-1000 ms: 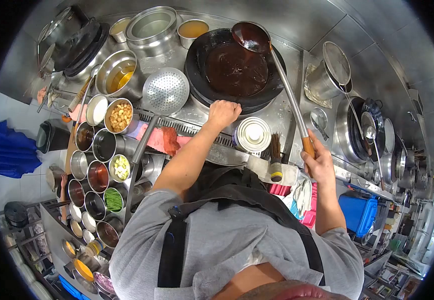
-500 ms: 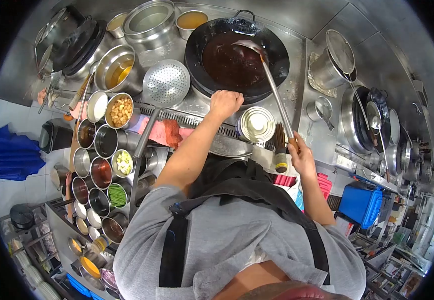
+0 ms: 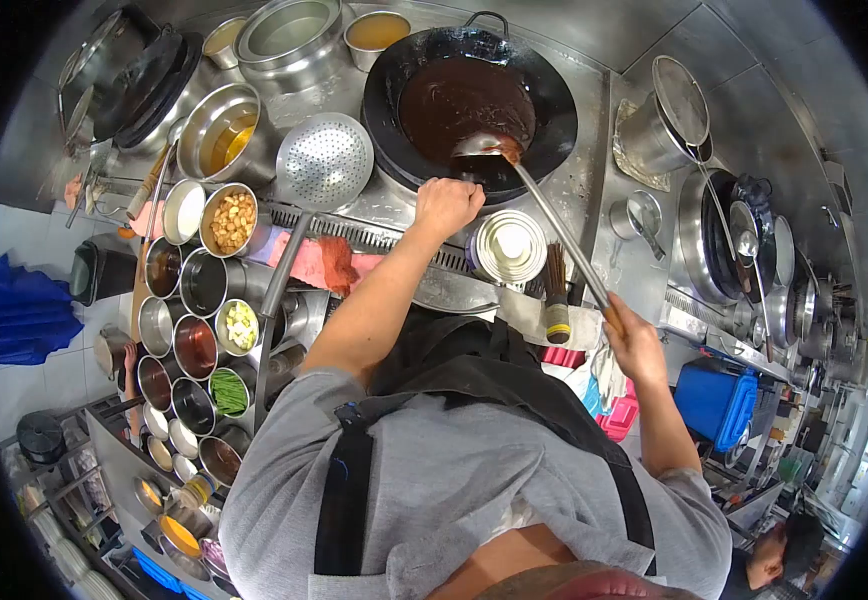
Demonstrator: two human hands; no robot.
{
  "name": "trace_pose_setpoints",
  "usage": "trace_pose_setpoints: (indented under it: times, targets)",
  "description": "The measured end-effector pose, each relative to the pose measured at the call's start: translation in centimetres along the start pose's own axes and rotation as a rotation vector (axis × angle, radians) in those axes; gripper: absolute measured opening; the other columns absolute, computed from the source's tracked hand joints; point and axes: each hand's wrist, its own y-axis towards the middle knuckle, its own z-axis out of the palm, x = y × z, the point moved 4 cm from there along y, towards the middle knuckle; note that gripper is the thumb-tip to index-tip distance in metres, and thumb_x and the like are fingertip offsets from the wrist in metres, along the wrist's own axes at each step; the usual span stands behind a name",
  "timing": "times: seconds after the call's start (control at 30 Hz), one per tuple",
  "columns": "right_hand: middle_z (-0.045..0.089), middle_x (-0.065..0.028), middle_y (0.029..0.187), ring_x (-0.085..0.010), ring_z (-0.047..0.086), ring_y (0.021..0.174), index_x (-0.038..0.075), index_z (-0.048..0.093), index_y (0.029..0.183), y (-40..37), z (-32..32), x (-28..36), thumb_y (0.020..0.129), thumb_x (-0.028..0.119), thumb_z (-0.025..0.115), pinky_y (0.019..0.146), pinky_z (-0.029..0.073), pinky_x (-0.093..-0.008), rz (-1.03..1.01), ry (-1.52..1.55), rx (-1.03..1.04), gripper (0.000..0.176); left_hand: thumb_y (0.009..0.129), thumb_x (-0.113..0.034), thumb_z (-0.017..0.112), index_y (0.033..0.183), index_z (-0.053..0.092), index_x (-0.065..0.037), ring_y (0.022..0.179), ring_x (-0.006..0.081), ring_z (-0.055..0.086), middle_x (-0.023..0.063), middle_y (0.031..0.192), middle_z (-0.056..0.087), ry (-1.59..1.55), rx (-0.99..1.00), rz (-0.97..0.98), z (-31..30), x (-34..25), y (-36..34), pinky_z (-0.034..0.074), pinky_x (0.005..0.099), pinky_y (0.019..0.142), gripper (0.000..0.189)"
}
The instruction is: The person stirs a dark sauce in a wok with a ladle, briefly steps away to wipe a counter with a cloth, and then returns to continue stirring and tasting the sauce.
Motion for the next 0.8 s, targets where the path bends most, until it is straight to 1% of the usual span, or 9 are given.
trace_pose_setpoints:
  times: [0.07,0.27,0.33,0.4,0.43,0.5,0.6,0.73,0.8]
  targets:
    - [0.066,-0.0233,0.103,-0.0432,0.062,0.097,0.012,0.046,0.14,1.6,2.1,0.0,0.085,0.01,0.062,0.083,0.05,-0.0466,-0.054,-0.072,0.038,0.057,0.087,-0.031,0.057,0.064,0.069,-0.01,0.061,0.0346,0.065,0.0139,0.065,0.065,-0.003,0.001,0.006,0.1,0.1,0.0,0.054,0.0454,0.061,0.034]
    - [0.062,-0.027,0.101,-0.0447,0.061,0.09,0.015,0.036,0.145,9.4,8.7,-0.4,0.086,0.01,0.056,0.079,0.048,-0.0515,-0.123,0.031,0.022,0.063,0.086,-0.031,0.058,0.063,0.068,-0.009,0.06,0.0348,0.064,0.0137,0.064,0.065,0.005,-0.022,0.027,0.1,0.1,-0.1,0.053,0.0452,0.06,0.034]
    - [0.062,-0.0277,0.099,-0.0452,0.061,0.09,0.015,0.036,0.145,12.0,9.5,0.7,0.086,0.01,0.055,0.081,0.048,-0.0522,-0.098,-0.01,-0.016,0.063,0.086,-0.031,0.058,0.063,0.068,-0.009,0.06,0.0351,0.064,0.0139,0.064,0.065,0.012,-0.022,0.043,-0.1,0.0,0.1,0.053,0.0452,0.06,0.034]
    - [0.062,-0.0284,0.097,-0.0456,0.061,0.091,0.015,0.035,0.145,14.3,9.8,0.9,0.086,0.01,0.054,0.082,0.047,-0.0529,-0.072,-0.052,-0.052,0.063,0.088,-0.031,0.055,0.067,0.071,-0.01,0.065,0.0345,0.066,0.0139,0.069,0.068,0.023,0.069,-0.041,0.0,0.2,0.1,0.054,0.0458,0.07,0.033]
    - [0.063,-0.0279,0.098,-0.045,0.061,0.093,0.016,0.035,0.145,15.2,9.8,0.7,0.086,0.01,0.053,0.084,0.047,-0.0529,-0.078,-0.071,-0.084,0.062,0.088,-0.031,0.055,0.067,0.071,-0.01,0.065,0.0345,0.066,0.0139,0.069,0.068,0.027,0.07,-0.037,0.0,0.1,0.2,0.054,0.0458,0.07,0.033]
    - [0.064,-0.0275,0.098,-0.0443,0.061,0.094,0.016,0.035,0.146,15.8,9.4,0.2,0.087,0.011,0.052,0.086,0.047,-0.0529,-0.083,-0.089,-0.112,0.062,0.086,-0.032,0.059,0.064,0.069,-0.01,0.062,0.0358,0.064,0.0148,0.063,0.065,0.008,-0.008,-0.01,-0.3,0.0,0.1,0.053,0.046,0.061,0.033]
    - [0.064,-0.0242,0.109,-0.0414,0.061,0.101,0.019,0.039,0.144,14.8,6.2,-1.5,0.088,0.014,0.055,0.09,0.046,-0.0514,0.004,-0.021,-0.119,0.059,0.085,-0.032,0.059,0.064,0.069,-0.01,0.062,0.0365,0.065,0.0152,0.063,0.064,0.014,-0.008,-0.016,0.1,0.2,0.1,0.053,0.0467,0.061,0.032]
    - [0.065,-0.0238,0.107,-0.0416,0.061,0.101,0.017,0.044,0.142,10.3,1.3,-3.6,0.086,0.012,0.059,0.088,0.047,-0.0487,0.013,-0.056,-0.108,0.058,0.084,-0.031,0.06,0.064,0.069,-0.01,0.062,0.0371,0.064,0.0155,0.063,0.064,0.0,-0.014,-0.022,0.4,0.3,0.1,0.053,0.0473,0.061,0.031]
    - [0.067,-0.0222,0.103,-0.0411,0.062,0.099,0.015,0.049,0.138,7.6,-0.8,-3.4,0.083,0.007,0.062,0.084,0.049,-0.0459,-0.01,0.018,-0.106,0.057,0.083,-0.03,0.06,0.063,0.069,-0.01,0.061,0.0368,0.065,0.0156,0.064,0.065,0.009,-0.019,-0.011,0.2,0.1,0.2,0.053,0.0472,0.06,0.029]
